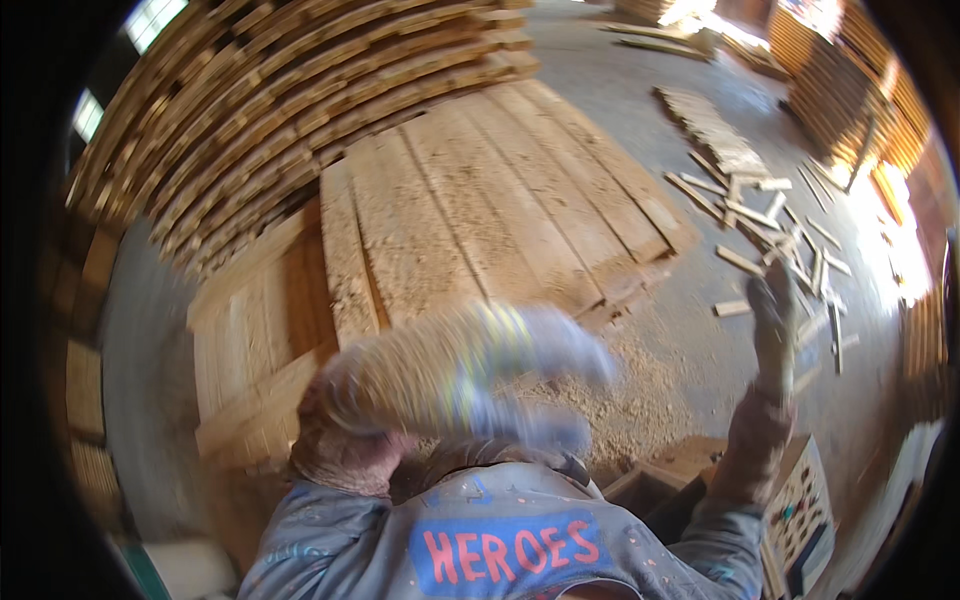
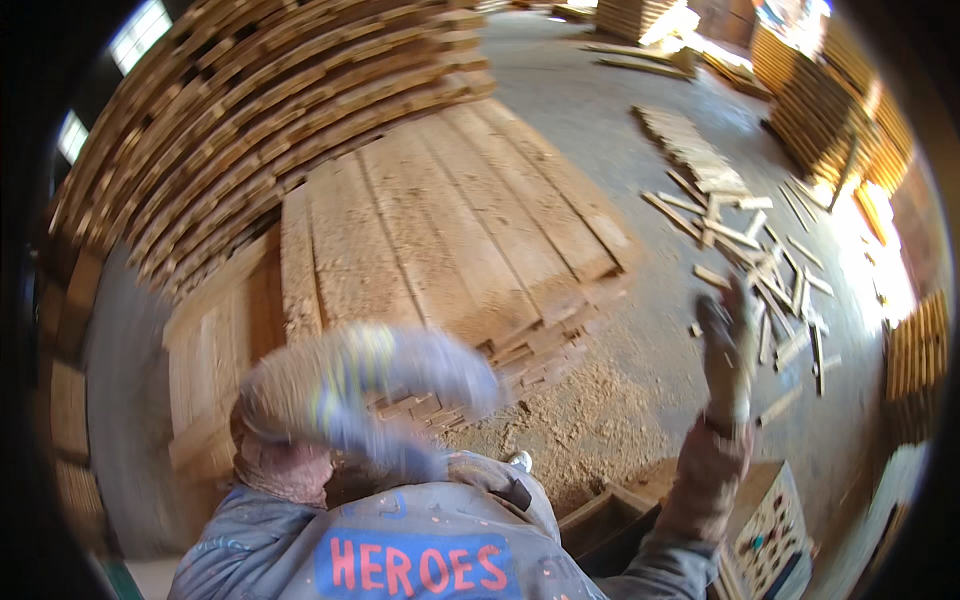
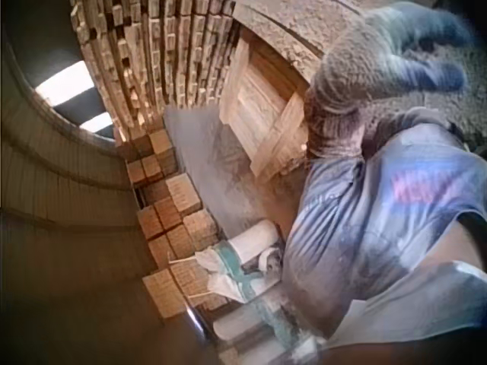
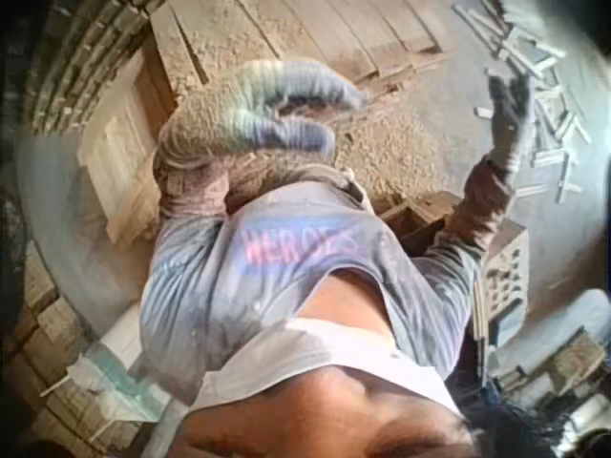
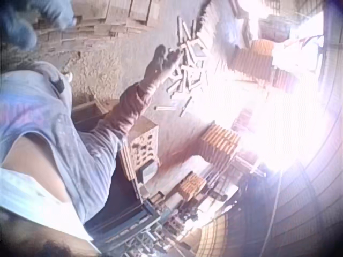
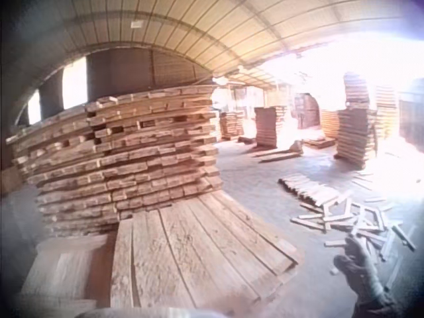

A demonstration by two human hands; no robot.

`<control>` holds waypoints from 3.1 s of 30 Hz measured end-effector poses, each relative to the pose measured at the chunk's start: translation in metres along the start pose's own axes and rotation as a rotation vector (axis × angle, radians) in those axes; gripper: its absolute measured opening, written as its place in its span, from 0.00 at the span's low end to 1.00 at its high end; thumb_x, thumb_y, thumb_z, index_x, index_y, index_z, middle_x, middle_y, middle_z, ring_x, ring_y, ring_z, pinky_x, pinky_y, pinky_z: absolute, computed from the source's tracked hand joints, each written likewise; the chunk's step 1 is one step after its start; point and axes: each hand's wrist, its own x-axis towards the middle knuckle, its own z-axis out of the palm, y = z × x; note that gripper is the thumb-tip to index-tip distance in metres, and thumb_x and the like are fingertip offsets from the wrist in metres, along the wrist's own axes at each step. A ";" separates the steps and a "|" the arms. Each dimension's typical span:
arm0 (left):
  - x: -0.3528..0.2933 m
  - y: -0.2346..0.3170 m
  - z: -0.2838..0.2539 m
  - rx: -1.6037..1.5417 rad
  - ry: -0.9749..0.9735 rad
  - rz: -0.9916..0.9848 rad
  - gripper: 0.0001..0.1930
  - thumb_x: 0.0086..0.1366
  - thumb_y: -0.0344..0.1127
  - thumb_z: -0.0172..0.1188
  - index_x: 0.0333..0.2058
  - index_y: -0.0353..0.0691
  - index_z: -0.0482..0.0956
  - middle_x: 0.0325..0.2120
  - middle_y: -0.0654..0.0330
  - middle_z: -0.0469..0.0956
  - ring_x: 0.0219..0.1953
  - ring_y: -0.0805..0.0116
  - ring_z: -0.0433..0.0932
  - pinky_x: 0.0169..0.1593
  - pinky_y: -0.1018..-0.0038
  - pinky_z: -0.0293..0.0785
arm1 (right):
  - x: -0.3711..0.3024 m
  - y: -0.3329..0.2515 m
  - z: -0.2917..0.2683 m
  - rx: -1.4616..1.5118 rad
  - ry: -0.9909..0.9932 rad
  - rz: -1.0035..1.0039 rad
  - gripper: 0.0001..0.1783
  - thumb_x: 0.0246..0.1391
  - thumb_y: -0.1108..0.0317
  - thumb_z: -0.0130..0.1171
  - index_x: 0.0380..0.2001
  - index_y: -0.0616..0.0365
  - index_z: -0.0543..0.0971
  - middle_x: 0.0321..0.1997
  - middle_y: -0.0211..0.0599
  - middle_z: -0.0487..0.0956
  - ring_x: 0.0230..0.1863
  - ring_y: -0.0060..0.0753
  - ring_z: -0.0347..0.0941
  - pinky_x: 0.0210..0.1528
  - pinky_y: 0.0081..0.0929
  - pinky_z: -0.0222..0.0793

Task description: The person repeatedly picks up wooden planks from a stack and places them onto a conveyor or table surface. The person handles the planks one at a time or in small groups, moving them between locations within the workshop.

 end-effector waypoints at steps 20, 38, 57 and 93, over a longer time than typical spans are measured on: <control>-0.177 -0.167 -0.125 -0.208 1.556 -0.327 0.20 0.69 0.41 0.66 0.53 0.33 0.78 0.50 0.55 0.81 0.53 0.67 0.77 0.60 0.70 0.73 | 0.165 -0.034 0.214 -0.200 -0.471 0.204 0.22 0.62 0.62 0.66 0.54 0.64 0.80 0.45 0.37 0.85 0.42 0.28 0.79 0.48 0.30 0.76; -0.088 -0.129 -0.111 -0.231 1.231 -0.278 0.32 0.68 0.56 0.63 0.60 0.36 0.77 0.60 0.56 0.78 0.66 0.67 0.70 0.71 0.71 0.59 | 0.163 -0.016 0.254 0.306 -0.850 0.589 0.17 0.65 0.59 0.63 0.51 0.57 0.84 0.50 0.32 0.85 0.48 0.34 0.81 0.56 0.31 0.76; -0.024 -0.304 -0.160 -0.193 0.902 -0.133 0.39 0.74 0.61 0.51 0.72 0.37 0.60 0.71 0.58 0.61 0.73 0.65 0.57 0.74 0.69 0.56 | 0.092 -0.037 0.317 0.579 -1.113 0.619 0.37 0.50 0.43 0.74 0.54 0.59 0.80 0.48 0.39 0.85 0.47 0.33 0.83 0.53 0.32 0.81; 0.022 -0.131 -0.141 0.052 0.385 -0.052 0.17 0.75 0.35 0.54 0.52 0.27 0.81 0.46 0.51 0.85 0.52 0.63 0.84 0.58 0.71 0.81 | -0.006 -0.091 0.169 0.560 -0.340 0.038 0.48 0.49 0.68 0.79 0.69 0.63 0.63 0.59 0.37 0.78 0.54 0.27 0.76 0.57 0.30 0.77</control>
